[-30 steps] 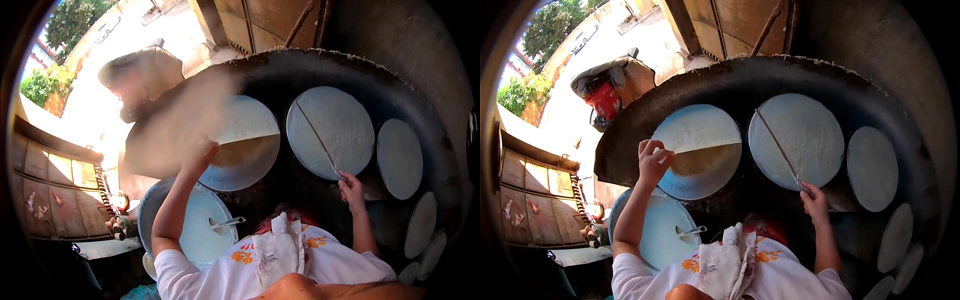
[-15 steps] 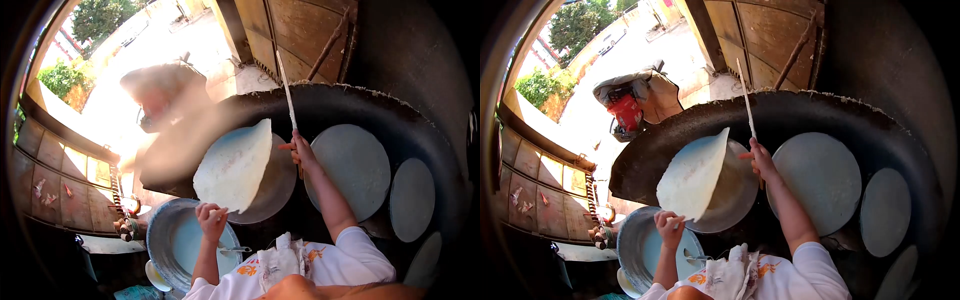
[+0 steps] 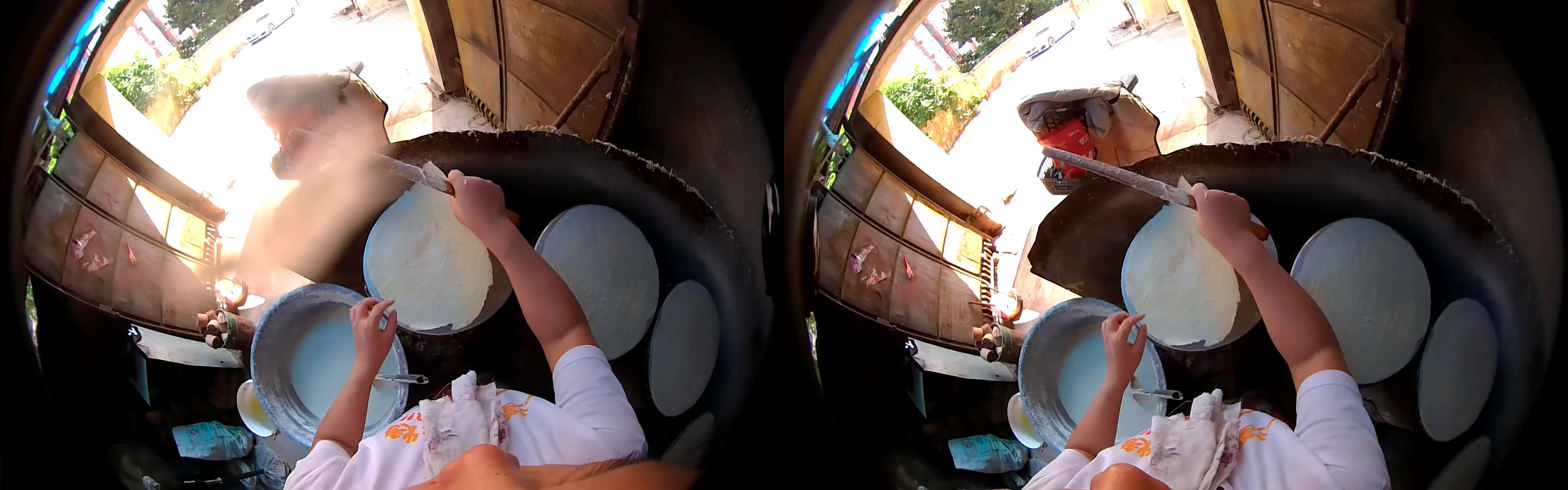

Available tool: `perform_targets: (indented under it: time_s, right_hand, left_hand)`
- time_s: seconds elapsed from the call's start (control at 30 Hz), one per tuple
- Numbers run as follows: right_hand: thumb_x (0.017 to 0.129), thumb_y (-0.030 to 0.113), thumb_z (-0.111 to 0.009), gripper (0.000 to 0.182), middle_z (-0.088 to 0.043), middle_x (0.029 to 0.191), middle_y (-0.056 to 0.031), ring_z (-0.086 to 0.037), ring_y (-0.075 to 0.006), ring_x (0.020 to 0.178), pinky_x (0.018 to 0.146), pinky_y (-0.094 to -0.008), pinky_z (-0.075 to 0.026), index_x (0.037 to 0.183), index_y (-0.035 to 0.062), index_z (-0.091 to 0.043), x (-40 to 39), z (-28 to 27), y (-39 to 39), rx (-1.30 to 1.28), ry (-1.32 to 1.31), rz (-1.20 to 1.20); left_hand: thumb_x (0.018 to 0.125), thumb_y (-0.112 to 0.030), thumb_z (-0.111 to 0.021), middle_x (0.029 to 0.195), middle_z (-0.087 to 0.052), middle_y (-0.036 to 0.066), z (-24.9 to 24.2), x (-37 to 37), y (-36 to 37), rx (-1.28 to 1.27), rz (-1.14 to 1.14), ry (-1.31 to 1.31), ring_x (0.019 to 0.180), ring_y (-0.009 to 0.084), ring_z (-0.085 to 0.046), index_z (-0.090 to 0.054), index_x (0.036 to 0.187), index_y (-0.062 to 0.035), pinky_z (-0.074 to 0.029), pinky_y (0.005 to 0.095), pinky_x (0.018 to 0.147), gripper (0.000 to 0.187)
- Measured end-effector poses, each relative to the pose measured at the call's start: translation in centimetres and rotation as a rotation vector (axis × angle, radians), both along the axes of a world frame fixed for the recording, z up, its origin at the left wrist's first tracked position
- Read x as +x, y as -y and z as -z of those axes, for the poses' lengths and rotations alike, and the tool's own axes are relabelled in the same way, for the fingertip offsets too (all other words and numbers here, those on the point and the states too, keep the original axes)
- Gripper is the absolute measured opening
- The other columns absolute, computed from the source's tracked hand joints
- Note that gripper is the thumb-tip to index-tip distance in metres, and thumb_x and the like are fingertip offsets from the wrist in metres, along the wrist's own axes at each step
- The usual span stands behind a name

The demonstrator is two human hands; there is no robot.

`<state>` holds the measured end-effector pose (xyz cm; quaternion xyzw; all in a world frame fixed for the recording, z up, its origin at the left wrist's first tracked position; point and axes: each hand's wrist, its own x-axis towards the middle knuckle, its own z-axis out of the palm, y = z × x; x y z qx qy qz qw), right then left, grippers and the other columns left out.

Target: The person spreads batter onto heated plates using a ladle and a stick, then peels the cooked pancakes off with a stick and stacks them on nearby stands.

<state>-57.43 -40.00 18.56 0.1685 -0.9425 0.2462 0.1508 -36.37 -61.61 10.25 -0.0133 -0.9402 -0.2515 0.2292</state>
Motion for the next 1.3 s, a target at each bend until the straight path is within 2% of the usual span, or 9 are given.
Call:
perform_targets:
  time_s: [0.17,0.27,0.33,0.5,0.7,0.83,0.87,1.07,1.3]
  right_hand:
    - [0.079,0.017,-0.061,0.015,-0.058,0.067,-0.0138,-0.059,-0.0356,0.066,0.055,-0.0462,-0.045,0.078,0.0081,-0.050,8.4,-4.0,-0.7,-0.270,-0.145,0.077]
    - [0.071,0.013,-0.066,0.014,-0.058,0.067,-0.0163,-0.058,-0.0375,0.066,0.057,-0.0460,-0.046,0.079,0.0057,-0.057,16.6,-6.4,-4.7,-0.454,-0.256,0.191]
    - [0.072,0.014,-0.067,0.016,-0.058,0.069,-0.0166,-0.058,-0.0366,0.067,0.058,-0.0437,-0.045,0.078,0.0030,-0.057,22.1,-7.1,-8.8,-0.517,-0.347,0.301]
    - [0.074,0.012,-0.067,0.021,-0.048,0.059,-0.0090,-0.051,-0.0189,0.055,0.055,-0.0332,-0.042,0.071,0.0049,-0.047,37.0,-8.8,-19.4,-0.722,-0.249,0.716]
    - [0.072,0.013,-0.066,0.028,-0.042,0.059,0.0002,-0.038,-0.0092,0.055,0.052,-0.0280,-0.038,0.065,0.0086,-0.039,62.4,-3.6,-36.8,-0.707,-0.455,1.412]
    - [0.067,0.016,-0.066,0.025,-0.047,0.057,-0.0084,-0.047,-0.0205,0.054,0.054,-0.0345,-0.041,0.066,0.0058,-0.043,76.3,-2.9,-52.9,-0.557,-0.412,1.745]
    - [0.066,0.018,-0.066,0.027,-0.047,0.058,-0.0095,-0.048,-0.0214,0.054,0.054,-0.0353,-0.041,0.066,0.0056,-0.042,79.1,-2.0,-57.1,-0.499,-0.416,1.740]
    - [0.064,0.017,-0.065,0.019,-0.059,0.071,-0.0187,-0.060,-0.0364,0.073,0.070,-0.0439,-0.049,0.072,0.0020,-0.056,86.5,7.9,-71.8,-0.273,-0.040,1.894]
    - [0.061,0.015,-0.067,0.021,-0.060,0.083,-0.0204,-0.059,-0.0364,0.085,0.075,-0.0432,-0.048,0.075,0.0012,-0.058,87.2,9.9,-75.1,-0.396,0.107,1.668]
  left_hand:
    - [0.078,-0.016,-0.069,0.106,-0.057,0.014,3.1,-13.1,5.4,0.243,0.090,-0.302,0.102,0.0302,-0.052,-0.048,0.127,-0.0059,-0.039,0.0386,0.090,0.054]
    - [0.080,-0.019,-0.059,0.117,-0.055,0.011,-0.9,-16.4,2.9,1.115,0.153,0.195,0.106,0.0242,-0.052,-0.042,0.133,-0.0056,-0.038,0.0370,0.090,0.057]
    - [0.082,-0.026,-0.056,0.130,-0.048,0.003,-2.8,-17.0,-2.3,1.075,0.277,0.348,0.120,0.0213,-0.043,-0.015,0.146,-0.0183,-0.021,0.0489,0.100,0.076]
    - [0.090,-0.013,-0.056,0.108,-0.060,0.005,-2.9,-13.7,-15.9,1.226,1.093,0.659,0.101,0.0149,-0.055,-0.056,0.112,-0.0042,-0.042,0.0294,0.086,0.024]
    - [0.087,-0.015,-0.063,0.070,-0.057,0.000,-6.9,4.9,-46.5,0.763,1.341,0.802,0.061,0.0078,-0.053,-0.054,0.075,-0.0067,-0.044,0.0239,0.053,0.017]
    - [0.085,-0.013,-0.062,0.078,-0.063,0.004,-7.0,17.4,-68.6,0.544,1.404,0.876,0.068,0.0109,-0.059,-0.060,0.098,-0.0006,-0.049,0.0267,0.059,0.018]
    - [0.082,-0.013,-0.063,0.081,-0.064,0.006,-5.0,19.0,-75.7,0.392,1.430,0.624,0.070,0.0132,-0.061,-0.060,0.101,-0.0001,-0.050,0.0283,0.061,0.023]
    - [0.070,-0.016,-0.068,0.097,-0.068,0.013,1.3,24.7,-90.9,-0.116,1.308,0.350,0.084,0.0230,-0.066,-0.061,0.113,-0.0052,-0.051,0.0352,0.076,0.044]
    - [0.076,-0.012,-0.066,0.076,-0.065,0.005,3.0,26.2,-91.1,0.067,1.303,0.596,0.069,0.0141,-0.062,-0.059,0.117,-0.0069,-0.050,0.0300,0.067,0.042]
